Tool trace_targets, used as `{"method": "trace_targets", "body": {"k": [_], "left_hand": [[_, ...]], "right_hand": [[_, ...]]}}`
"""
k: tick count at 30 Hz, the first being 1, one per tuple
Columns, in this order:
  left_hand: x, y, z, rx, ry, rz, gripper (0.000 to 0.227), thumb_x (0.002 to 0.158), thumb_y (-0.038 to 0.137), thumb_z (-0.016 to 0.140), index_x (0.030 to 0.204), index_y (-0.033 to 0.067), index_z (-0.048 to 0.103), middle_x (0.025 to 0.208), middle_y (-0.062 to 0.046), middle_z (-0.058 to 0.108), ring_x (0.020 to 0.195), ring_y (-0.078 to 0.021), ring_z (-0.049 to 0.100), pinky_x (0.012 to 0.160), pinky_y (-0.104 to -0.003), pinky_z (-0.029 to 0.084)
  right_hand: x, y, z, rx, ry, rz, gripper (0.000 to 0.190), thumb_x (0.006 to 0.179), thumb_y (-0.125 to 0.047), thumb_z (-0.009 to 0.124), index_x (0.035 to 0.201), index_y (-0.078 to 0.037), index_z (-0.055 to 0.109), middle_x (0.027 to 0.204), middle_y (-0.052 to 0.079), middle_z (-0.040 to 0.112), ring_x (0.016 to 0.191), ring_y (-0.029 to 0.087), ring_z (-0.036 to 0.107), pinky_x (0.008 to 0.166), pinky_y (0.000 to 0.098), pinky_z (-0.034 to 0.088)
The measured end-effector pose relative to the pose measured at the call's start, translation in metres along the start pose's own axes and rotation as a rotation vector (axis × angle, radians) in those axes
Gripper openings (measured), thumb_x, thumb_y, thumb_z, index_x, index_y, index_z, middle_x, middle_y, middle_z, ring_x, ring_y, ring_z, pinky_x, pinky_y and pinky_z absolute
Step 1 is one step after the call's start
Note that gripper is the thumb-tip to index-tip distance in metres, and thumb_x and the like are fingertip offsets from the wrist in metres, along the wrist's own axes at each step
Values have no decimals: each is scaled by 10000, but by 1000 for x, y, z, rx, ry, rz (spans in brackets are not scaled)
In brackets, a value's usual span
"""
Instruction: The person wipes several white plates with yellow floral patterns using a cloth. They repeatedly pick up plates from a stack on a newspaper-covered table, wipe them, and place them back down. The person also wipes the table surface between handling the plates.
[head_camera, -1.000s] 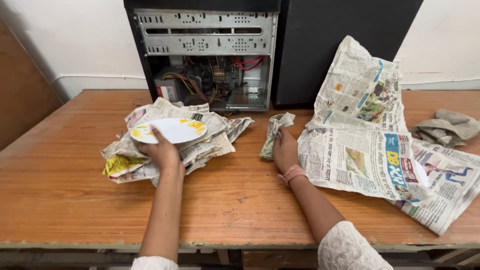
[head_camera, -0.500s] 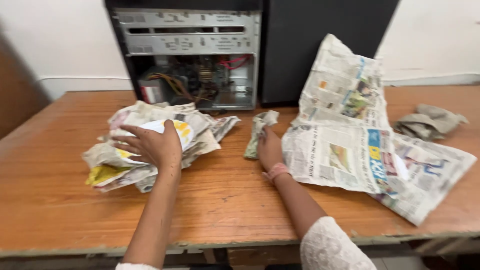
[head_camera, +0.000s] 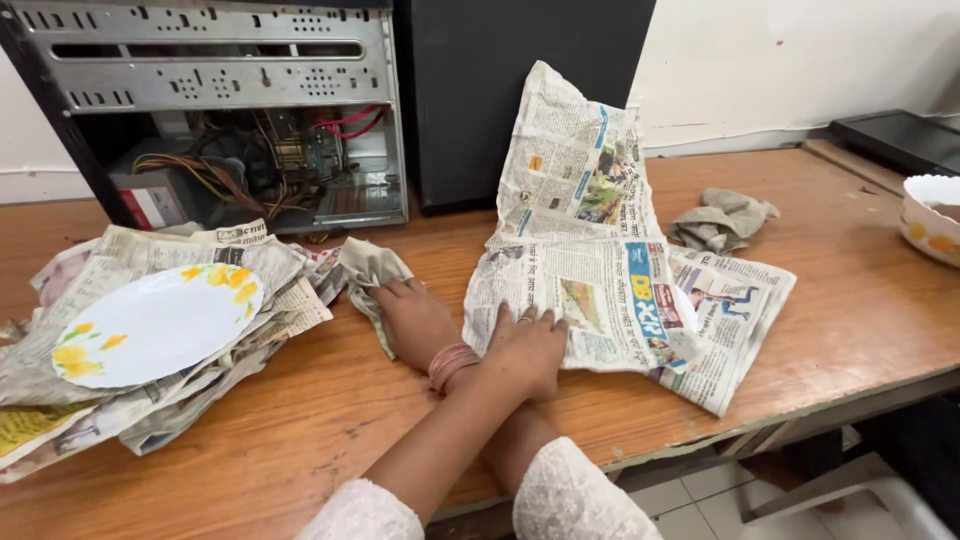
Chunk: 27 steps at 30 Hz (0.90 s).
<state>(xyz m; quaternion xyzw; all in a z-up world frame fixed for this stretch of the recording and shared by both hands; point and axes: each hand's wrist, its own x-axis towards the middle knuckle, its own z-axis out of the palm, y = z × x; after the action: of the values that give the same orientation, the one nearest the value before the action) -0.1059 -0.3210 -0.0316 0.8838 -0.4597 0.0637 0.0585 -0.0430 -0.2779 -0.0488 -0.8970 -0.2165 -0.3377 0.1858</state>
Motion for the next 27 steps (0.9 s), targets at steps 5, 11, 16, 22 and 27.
{"method": "trace_targets", "body": {"k": [5,11,16,22,27], "left_hand": [[-1,-3,-13,179,80,73,177,861,99,673,1012,93,767,1005,-142,770,960,-334,758,1150,-622,430],[-35,-13,-155,-97,123,-72,264,788,177,685,1038,107,729,952,-214,733,919,-411,714,838,-522,562],[-16,-35,-232,-181,-127,-109,437,746,186,685,1176,110,703,1068,-187,756,988,-332,759,926,-431,610],[65,-51,-180,297,842,-51,404,828,184,723,1199,63,618,1131,-157,683,1159,-349,610,1153,-625,305],[24,21,-111,-136,929,-75,490,869,359,756,1236,76,597,1242,-136,585,1252,-329,531,1210,-611,240]], "right_hand": [[-5,-2,4,12,11,30,282,909,-101,601,1177,-86,688,1145,95,693,1098,321,627,955,425,515],[-2,2,36,-177,-180,-38,376,834,-138,632,1207,-108,675,1213,123,678,1115,327,621,965,444,498],[-9,-60,12,-28,-404,-182,323,1039,-228,549,1318,-101,649,1334,134,674,1278,288,620,1074,426,485],[-14,-44,22,109,-93,-399,422,922,-263,597,1283,-45,610,1249,158,679,1197,348,616,1031,471,503],[-3,-52,-7,-27,-179,-351,335,900,-196,586,1217,-100,639,1108,75,706,1098,283,661,899,433,554]]}}
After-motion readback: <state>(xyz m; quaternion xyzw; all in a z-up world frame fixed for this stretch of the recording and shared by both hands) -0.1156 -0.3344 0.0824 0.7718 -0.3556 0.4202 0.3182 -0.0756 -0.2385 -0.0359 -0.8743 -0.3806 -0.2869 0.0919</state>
